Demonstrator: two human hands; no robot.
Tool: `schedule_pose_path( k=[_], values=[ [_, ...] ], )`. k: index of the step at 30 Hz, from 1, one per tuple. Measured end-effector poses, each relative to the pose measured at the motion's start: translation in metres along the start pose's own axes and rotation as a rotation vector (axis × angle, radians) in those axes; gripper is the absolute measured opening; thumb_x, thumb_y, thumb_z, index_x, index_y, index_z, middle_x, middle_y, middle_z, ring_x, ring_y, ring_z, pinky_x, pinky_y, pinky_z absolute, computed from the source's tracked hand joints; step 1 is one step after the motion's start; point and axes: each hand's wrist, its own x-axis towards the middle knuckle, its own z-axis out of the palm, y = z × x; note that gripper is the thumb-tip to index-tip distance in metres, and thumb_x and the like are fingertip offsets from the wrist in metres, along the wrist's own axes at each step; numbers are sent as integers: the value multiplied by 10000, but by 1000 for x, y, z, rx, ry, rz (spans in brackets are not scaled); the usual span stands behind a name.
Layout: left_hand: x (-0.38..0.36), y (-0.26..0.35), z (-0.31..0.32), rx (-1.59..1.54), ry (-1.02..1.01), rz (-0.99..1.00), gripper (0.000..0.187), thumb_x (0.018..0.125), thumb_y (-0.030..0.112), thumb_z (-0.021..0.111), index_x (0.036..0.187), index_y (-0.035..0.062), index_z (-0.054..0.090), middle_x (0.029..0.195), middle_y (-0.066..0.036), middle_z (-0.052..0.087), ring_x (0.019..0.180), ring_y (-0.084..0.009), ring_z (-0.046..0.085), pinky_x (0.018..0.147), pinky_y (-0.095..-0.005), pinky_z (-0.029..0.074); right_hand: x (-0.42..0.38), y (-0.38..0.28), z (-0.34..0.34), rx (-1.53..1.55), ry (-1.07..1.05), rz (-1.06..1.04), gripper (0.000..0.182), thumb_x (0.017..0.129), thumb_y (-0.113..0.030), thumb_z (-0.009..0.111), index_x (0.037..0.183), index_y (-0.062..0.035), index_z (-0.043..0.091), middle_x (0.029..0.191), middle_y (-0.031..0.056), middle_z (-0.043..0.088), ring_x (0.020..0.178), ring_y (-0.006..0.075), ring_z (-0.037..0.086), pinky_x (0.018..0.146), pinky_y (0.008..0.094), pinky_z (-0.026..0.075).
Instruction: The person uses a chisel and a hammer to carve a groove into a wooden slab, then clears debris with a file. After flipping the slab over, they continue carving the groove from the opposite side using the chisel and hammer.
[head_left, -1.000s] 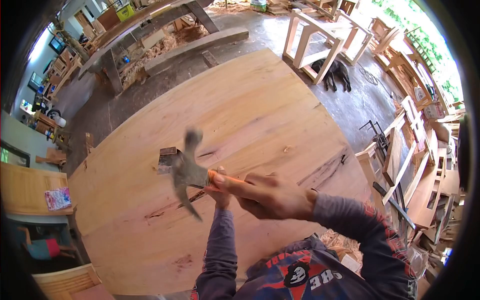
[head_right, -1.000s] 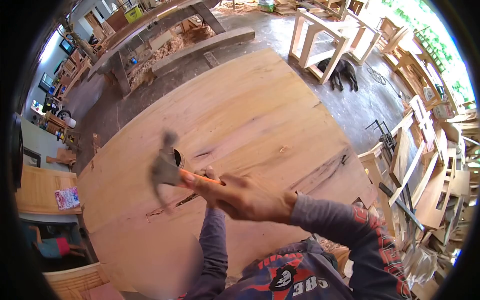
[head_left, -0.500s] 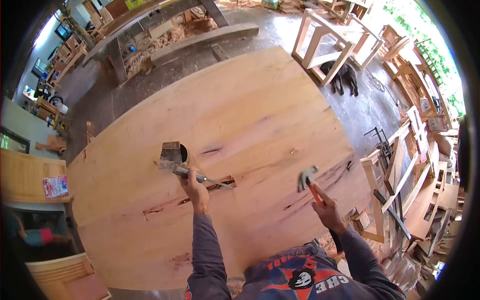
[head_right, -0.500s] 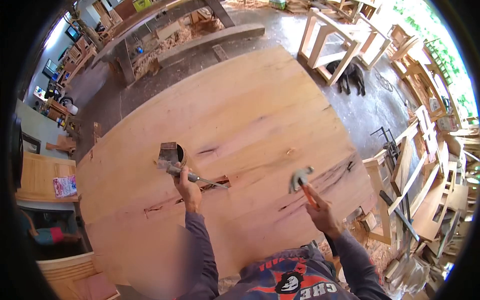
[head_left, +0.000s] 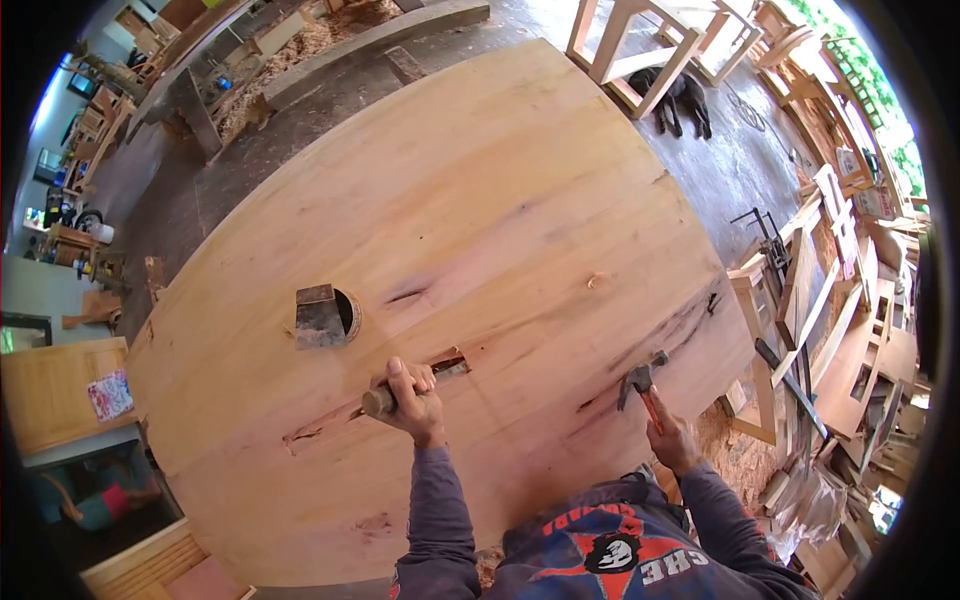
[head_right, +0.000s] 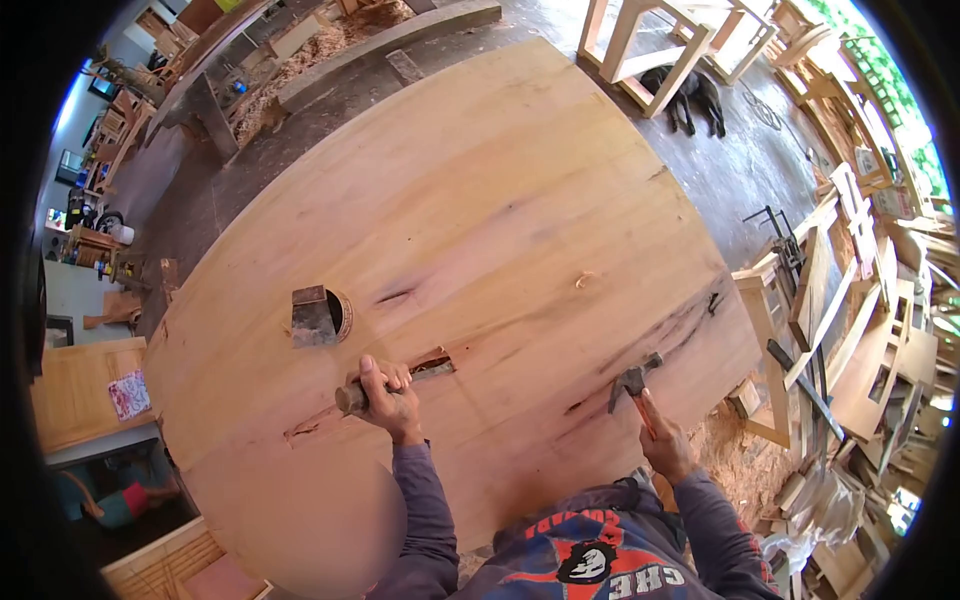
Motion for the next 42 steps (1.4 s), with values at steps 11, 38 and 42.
schedule_pose_path(
  k=[11,38,42],
  values=[
    [-15,1,19,68,47,60,299,996,108,631,733,86,490,519,-10,462,417,-86,396,419,-267,355,2,-5,-4,12,-24,46,697,884,-75,642,1545,-102,421,906,321,669,826,488,675,712,513,529],
    [-26,1,22,110,5,84,304,1007,96,606,731,78,481,551,-13,471,459,-88,412,449,-266,377,5,-8,-12,17,-56,66,709,882,-94,639,1554,-135,416,873,322,667,805,491,678,713,503,540],
    [-26,0,17,87,-62,75,244,1015,81,598,797,62,490,577,-22,490,498,-94,445,481,-277,399,6,-11,-14,18,-54,66,703,877,-88,643,1545,-130,428,895,325,671,823,488,684,723,497,548]
  ],
)
